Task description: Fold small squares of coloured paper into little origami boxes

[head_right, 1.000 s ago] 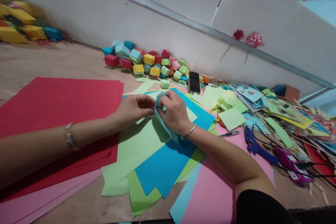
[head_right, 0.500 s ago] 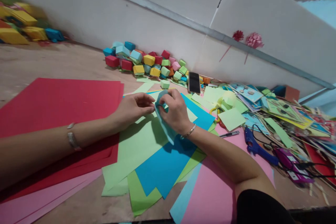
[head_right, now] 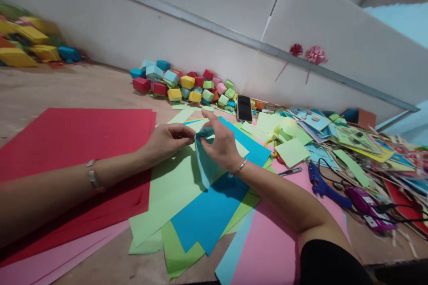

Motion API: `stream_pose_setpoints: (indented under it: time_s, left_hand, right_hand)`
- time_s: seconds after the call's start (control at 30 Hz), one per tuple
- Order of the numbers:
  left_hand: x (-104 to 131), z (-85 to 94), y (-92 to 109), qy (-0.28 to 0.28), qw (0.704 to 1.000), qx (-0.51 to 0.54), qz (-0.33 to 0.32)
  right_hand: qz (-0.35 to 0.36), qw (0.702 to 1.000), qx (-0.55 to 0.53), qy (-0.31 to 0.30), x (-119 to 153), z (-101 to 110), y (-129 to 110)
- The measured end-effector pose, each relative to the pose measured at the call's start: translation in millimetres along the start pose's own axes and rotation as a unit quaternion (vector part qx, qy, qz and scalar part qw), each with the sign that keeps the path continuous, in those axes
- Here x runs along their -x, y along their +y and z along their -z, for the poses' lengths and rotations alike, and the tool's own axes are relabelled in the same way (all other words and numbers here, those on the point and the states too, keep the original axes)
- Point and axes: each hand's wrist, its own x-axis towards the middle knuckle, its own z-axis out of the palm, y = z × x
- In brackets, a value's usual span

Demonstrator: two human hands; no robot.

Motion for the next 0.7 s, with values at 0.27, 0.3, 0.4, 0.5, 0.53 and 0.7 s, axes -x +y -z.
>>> stream_pose_setpoints:
  time_s: [0.27, 0.3, 0.4, 0.5, 0.53, 0.7]
  left_hand:
    - [4.4, 2.0, 8.4, -0.087, 0.994, 0.026, 0.059]
    - [4.7, 2.1, 8.8, -0.094, 0.993, 0.020, 0.066]
    - [5.2, 1.5, 8.8, -0.087, 0.993, -0.016, 0.073]
    - [4.9, 0.2, 8.7, -0.067, 0.994, -0.004, 0.082]
    - [4.5, -0.1, 8.7, -0.060, 0.994, 0.009, 0.087]
    - [1.6, 1.0, 8.1, -0.035, 0.991, 0.051, 0.115]
  right_hand:
    - [-0.030, 0.999, 0.032, -0.023, 1.0, -3.0, 0.1]
    - [-0.028, 0.999, 0.035, -0.030, 1.5, -3.8, 0.6]
    - [-0.017, 0.998, 0.040, -0.051, 2.7, -5.3, 1.6]
    - [-0.002, 0.997, 0.038, -0.071, 2.6, -4.3, 1.6]
    - [0.004, 0.996, 0.034, -0.079, 2.0, -3.4, 1.5]
    - [0.011, 0.994, -0.007, -0.108, -4.2, 4.6, 1.6]
